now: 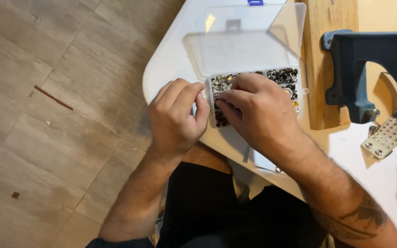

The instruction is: Inserting metal studs into pre-punched holes on a leather strap while organizing hardware components.

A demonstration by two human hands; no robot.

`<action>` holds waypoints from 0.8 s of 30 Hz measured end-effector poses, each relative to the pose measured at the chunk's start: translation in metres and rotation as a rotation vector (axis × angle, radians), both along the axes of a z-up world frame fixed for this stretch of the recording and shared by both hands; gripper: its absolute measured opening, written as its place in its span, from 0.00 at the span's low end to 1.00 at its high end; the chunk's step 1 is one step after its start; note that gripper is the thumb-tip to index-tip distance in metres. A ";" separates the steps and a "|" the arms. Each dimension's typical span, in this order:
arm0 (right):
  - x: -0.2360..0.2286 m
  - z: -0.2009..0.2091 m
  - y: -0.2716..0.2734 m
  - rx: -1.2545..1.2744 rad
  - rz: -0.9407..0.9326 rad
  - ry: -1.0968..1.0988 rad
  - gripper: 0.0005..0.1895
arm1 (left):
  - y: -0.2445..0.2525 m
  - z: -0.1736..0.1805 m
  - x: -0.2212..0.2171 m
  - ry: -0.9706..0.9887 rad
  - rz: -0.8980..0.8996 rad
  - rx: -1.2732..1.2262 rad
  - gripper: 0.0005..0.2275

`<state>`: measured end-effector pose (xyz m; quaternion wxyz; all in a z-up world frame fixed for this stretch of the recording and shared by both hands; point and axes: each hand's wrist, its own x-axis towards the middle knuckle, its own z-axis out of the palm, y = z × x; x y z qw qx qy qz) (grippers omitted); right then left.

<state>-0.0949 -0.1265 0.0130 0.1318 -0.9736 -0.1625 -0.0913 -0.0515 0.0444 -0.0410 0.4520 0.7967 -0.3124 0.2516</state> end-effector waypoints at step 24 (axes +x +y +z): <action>0.007 0.005 -0.009 -0.042 0.200 -0.044 0.07 | 0.000 -0.010 0.002 -0.041 0.054 0.047 0.07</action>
